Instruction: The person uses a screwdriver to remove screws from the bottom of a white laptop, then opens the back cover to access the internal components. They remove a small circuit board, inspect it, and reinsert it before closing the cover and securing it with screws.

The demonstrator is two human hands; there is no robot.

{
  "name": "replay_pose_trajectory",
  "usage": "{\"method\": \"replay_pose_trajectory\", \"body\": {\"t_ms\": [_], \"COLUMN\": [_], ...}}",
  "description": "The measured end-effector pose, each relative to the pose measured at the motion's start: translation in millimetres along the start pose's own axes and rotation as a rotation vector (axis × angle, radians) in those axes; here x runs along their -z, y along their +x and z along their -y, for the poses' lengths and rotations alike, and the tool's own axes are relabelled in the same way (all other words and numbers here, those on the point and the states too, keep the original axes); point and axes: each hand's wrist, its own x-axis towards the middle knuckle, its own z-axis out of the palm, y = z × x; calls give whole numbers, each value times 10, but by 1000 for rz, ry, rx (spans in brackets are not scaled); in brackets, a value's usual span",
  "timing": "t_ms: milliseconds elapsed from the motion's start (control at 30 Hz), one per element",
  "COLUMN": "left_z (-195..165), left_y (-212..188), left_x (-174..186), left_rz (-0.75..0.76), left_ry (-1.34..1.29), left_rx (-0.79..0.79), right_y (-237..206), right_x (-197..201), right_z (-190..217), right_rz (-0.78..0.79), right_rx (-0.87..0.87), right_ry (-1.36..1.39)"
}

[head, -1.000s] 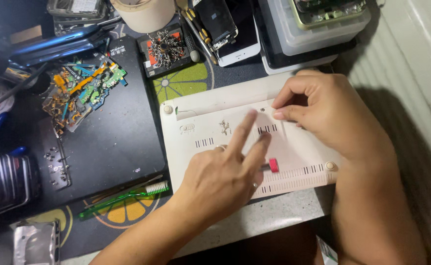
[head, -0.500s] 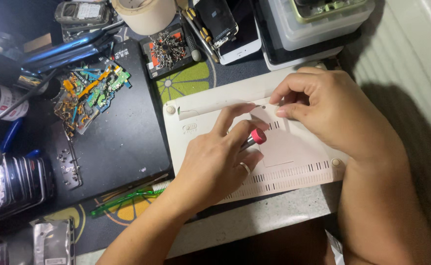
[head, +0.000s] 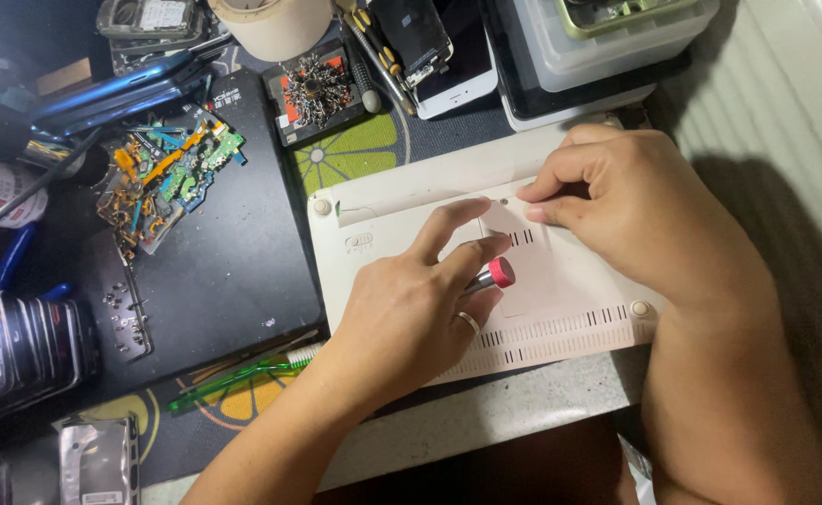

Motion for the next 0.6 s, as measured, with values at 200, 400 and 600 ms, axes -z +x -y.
{"method": "replay_pose_trajectory", "body": {"t_ms": [200, 400, 600], "left_z": [-21, -38, -36], "left_y": [0, 24, 32], "left_x": [-2, 11, 10], "left_rz": [3, 37, 27], "left_ry": [48, 119, 92], "left_rx": [-37, -43, -37], "right_y": [-40, -76, -80], "right_x": [-28, -5, -25], "right_z": [72, 116, 46], "right_rz": [14, 30, -6], "right_rx": [15, -2, 126], "right_ry": [-41, -96, -137]}}
